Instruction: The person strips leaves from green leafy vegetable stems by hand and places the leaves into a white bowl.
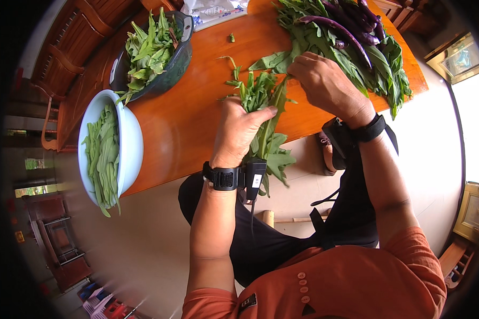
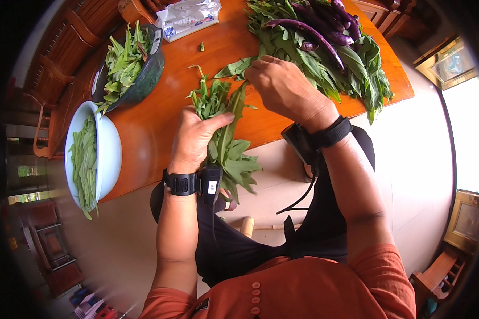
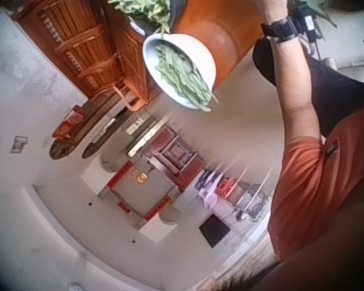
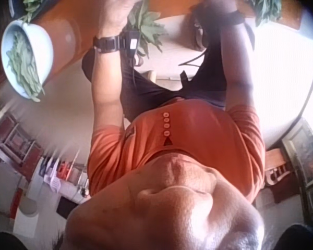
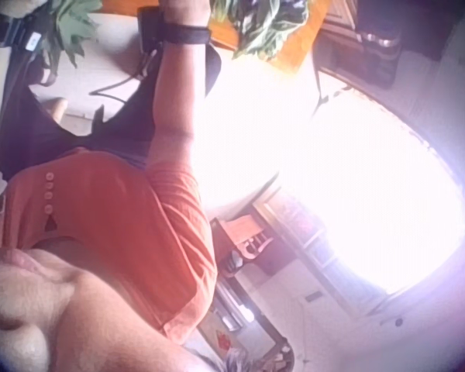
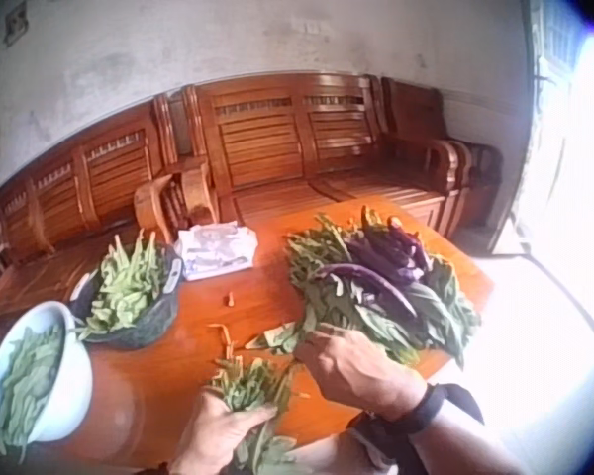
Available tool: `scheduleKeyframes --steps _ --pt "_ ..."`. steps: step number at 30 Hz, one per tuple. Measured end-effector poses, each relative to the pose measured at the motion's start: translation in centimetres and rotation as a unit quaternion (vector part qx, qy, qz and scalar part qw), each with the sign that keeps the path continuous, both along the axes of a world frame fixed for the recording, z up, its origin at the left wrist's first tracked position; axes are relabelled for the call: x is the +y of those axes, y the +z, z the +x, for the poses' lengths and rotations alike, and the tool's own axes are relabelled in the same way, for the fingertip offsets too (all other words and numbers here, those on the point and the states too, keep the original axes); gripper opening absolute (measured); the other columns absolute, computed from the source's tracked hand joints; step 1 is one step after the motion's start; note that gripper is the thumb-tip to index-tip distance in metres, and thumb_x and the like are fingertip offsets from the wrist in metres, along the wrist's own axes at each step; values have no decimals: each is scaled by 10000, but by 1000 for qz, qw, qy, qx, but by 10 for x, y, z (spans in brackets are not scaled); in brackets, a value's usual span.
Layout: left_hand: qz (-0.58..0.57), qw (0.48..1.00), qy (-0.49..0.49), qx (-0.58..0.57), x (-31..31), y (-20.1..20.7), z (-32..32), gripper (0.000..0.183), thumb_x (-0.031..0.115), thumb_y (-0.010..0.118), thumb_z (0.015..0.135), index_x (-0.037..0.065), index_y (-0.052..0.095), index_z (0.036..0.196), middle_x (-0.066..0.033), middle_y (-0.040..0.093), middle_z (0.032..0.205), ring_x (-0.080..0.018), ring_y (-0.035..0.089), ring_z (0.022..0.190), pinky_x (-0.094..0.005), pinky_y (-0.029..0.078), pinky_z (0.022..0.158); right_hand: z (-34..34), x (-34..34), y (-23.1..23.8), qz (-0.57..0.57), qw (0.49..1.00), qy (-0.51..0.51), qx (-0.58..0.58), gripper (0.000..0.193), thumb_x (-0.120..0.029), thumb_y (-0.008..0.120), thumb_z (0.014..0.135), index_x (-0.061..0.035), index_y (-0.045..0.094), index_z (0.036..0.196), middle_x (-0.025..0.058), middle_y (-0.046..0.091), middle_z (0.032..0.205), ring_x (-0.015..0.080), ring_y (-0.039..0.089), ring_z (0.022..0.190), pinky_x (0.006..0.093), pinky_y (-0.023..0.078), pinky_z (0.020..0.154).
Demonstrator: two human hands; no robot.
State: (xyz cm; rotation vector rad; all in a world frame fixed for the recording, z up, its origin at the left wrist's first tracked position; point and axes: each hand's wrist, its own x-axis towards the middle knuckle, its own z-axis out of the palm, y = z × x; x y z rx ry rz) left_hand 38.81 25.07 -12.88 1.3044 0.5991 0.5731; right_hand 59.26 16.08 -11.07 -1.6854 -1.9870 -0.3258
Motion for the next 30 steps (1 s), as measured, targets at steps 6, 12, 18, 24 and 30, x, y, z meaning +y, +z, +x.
scheduleKeyframes --steps 6,12,18,24,30 --pt "-37 999 -20 -31 1 7 1 153 -31 697 808 -13 708 960 0 701 890 -84 608 741 -257 500 715 -23 9 -1 37 996 -78 11 80 -44 605 803 -19 529 804 159 612 779 351 639 699 422 529 612" --pt "-77 995 -49 -43 -3 14 -9 239 -38 720 787 -2 700 1022 -30 723 923 -122 666 794 -274 532 772 38 10 -10 98 967 -230 56 123 -109 592 866 11 609 845 79 637 778 209 615 599 334 491 553" --pt "-123 992 20 -20 6 11 -19 189 105 657 837 -19 704 973 -91 728 878 -162 674 776 -293 551 731 8 7 21 14 916 -173 362 370 -58 677 871 -61 691 1241 114 739 1085 107 674 867 284 543 744" --pt "-228 973 19 -36 8 20 -19 229 85 582 874 -69 630 1038 -209 718 930 -251 695 826 -404 614 738 1 10 20 26 966 -103 236 301 -51 668 854 -56 707 1153 159 722 1033 312 698 814 391 554 729" --pt "-145 989 14 -25 8 17 -13 177 189 646 926 28 622 993 -74 649 795 -175 606 692 -284 481 633 30 3 -10 -52 964 -254 64 192 -223 721 828 -46 650 799 178 675 759 392 667 733 481 524 636"
